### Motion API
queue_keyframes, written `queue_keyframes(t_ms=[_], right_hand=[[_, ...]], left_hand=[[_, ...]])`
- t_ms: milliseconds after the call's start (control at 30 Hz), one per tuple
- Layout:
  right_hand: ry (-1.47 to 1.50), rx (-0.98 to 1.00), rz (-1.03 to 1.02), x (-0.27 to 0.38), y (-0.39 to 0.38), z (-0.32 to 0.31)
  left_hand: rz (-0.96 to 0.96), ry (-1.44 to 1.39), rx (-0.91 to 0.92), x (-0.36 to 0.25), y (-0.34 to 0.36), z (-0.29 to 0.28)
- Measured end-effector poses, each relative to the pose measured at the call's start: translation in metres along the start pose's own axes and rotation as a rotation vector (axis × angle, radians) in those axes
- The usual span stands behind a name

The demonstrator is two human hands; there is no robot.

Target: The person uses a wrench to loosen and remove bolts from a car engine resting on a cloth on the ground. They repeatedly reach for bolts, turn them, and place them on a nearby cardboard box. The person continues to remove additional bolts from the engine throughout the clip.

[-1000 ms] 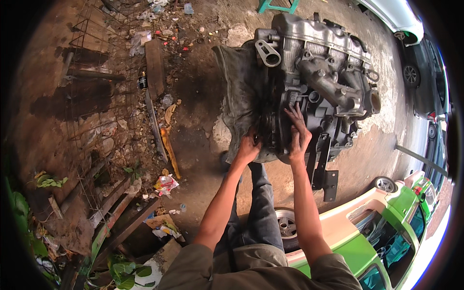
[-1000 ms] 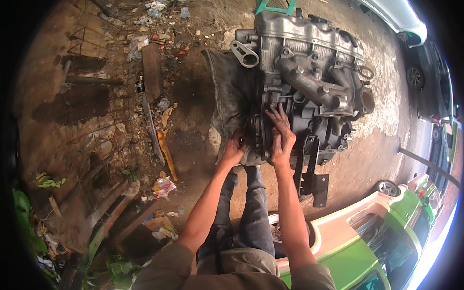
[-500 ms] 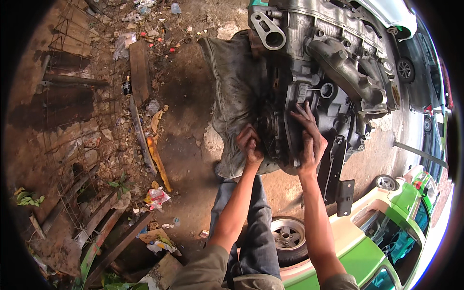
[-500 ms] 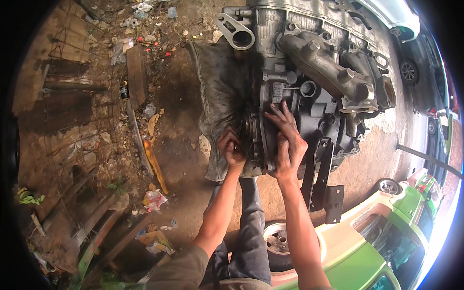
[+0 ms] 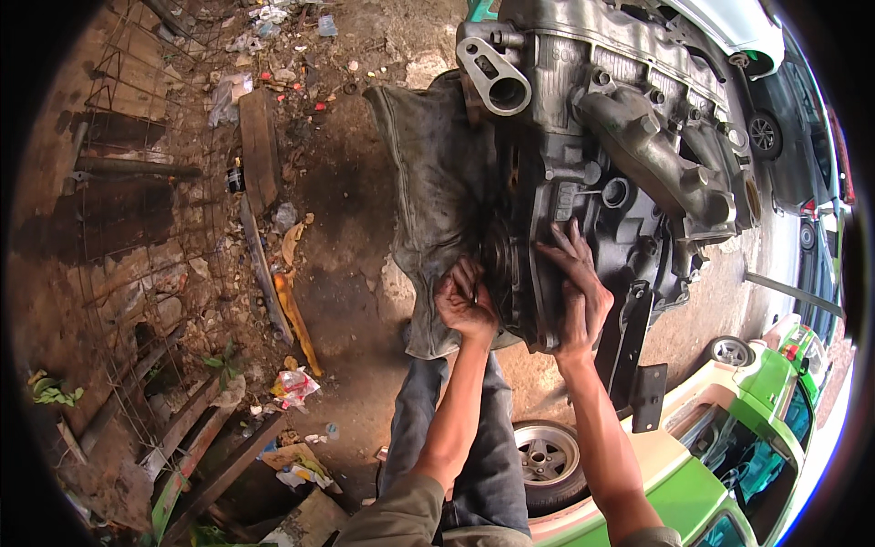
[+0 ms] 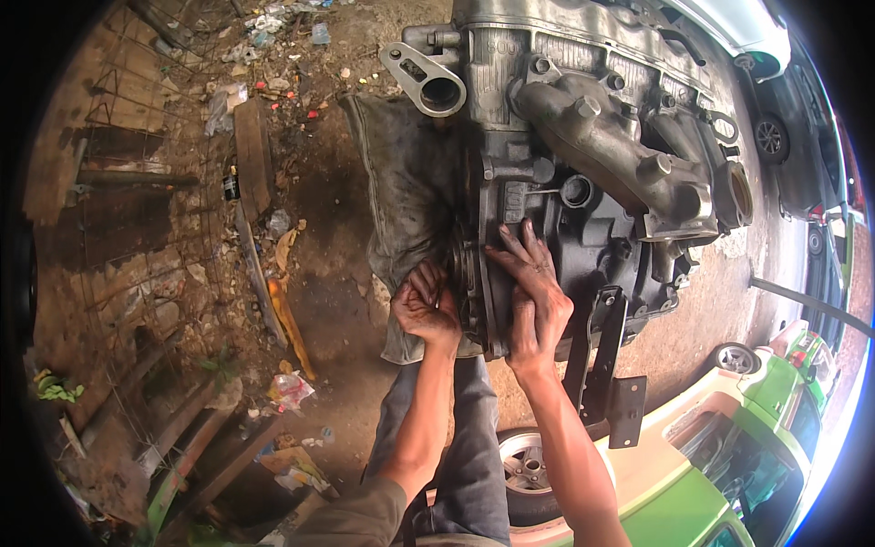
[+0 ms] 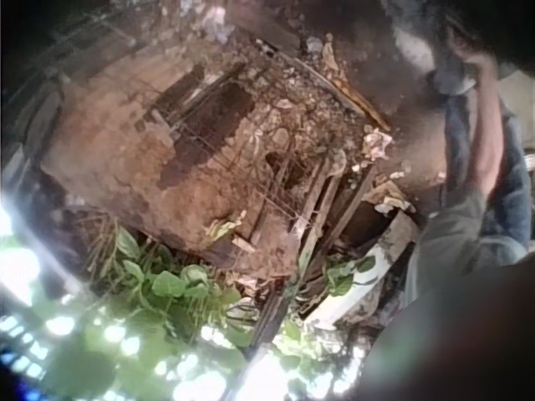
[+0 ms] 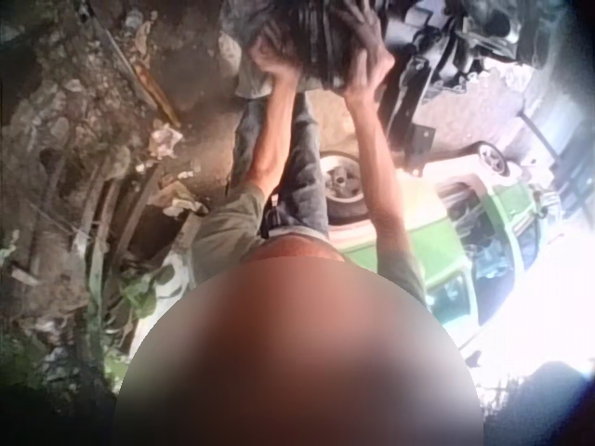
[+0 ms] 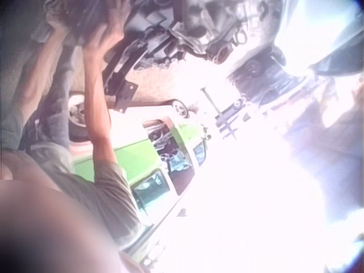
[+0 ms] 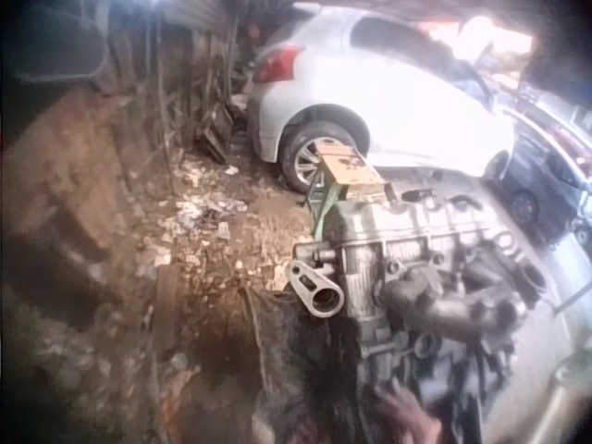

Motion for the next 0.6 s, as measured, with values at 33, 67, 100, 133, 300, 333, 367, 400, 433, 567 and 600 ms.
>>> queue_keyframes(t_ms=[33, 67, 100, 133, 300, 333, 367, 400, 433, 567, 600], right_hand=[[-0.011, 0.003, -0.001, 0.0, 0.0, 0.0], [-0.013, 0.009, 0.002, 0.001, 0.001, 0.0], [-0.017, 0.015, 0.008, 0.002, 0.0, -0.001], [-0.021, 0.02, 0.011, 0.002, 0.001, -0.001], [-0.023, 0.023, 0.019, 0.0, 0.001, 0.0], [-0.022, 0.023, 0.017, 0.0, 0.0, 0.0], [-0.025, 0.027, 0.013, -0.001, 0.001, 0.0], [-0.027, 0.03, 0.012, -0.001, 0.0, 0.0], [-0.029, 0.032, 0.009, -0.001, -0.001, -0.001], [-0.031, 0.039, 0.015, 0.0, 0.0, 0.0], [-0.034, 0.047, 0.017, 0.001, -0.001, -0.001]], left_hand=[[-0.017, 0.015, -0.015, -0.001, -0.001, 0.003], [-0.046, 0.048, -0.088, -0.002, -0.001, 0.005], [-0.077, 0.083, -0.139, -0.004, -0.002, 0.008], [-0.11, 0.119, -0.166, -0.004, -0.001, 0.012], [0.006, 0.259, -0.165, -0.001, 0.004, 0.022], [0.041, 0.349, -0.12, 0.0, 0.004, 0.022], [0.031, 0.347, -0.056, 0.001, 0.005, 0.021], [-0.009, 0.379, 0.051, -0.003, 0.005, 0.019], [-0.024, 0.389, 0.165, -0.006, 0.006, 0.016], [0.047, 0.48, 0.223, -0.006, 0.008, 0.008], [0.07, 0.491, 0.228, -0.006, 0.008, 0.007]])
Point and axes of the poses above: each hand's wrist, its own y-axis towards the middle knuckle, its own z-axis out of the palm, x = y × z, the point moved 1 cm from there along y, towards the middle knuckle, and after that the axes turned 12 degrees about -y, right-handed, at the moved point
